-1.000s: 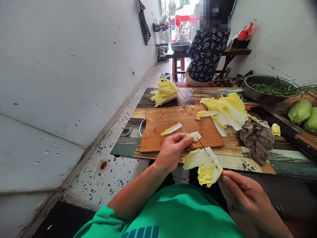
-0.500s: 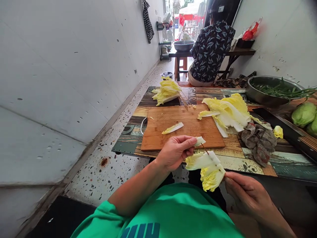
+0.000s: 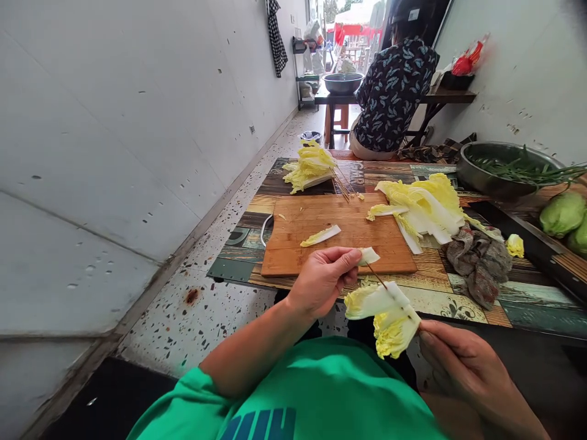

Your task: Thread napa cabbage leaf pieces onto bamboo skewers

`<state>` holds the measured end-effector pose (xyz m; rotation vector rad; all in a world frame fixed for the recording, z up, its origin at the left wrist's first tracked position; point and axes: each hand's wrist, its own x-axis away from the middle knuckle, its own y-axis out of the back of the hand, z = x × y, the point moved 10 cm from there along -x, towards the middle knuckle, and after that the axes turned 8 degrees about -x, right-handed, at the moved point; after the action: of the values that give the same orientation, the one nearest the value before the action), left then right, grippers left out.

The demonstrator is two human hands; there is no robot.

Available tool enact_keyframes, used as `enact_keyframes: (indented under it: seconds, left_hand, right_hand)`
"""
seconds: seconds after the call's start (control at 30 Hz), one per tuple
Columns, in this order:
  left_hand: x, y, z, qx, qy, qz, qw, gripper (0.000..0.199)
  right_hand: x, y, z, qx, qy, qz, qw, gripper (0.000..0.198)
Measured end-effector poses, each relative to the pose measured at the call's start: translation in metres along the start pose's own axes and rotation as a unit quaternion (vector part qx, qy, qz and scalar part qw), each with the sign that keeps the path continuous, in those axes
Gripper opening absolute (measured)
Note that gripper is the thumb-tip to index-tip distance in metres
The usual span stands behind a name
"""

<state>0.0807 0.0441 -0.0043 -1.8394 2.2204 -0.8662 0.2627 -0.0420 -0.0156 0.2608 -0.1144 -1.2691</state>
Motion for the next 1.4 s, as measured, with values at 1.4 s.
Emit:
enact_keyframes:
  seconds: [1.4]
  left_hand:
    - [0.002,0.000,0.000,-0.001,-0.036,-0.021,0.999,0.035]
  right_hand:
    - [0.002,0.001,0.005,-0.002,-0.052,-0.021,0.998,0.034]
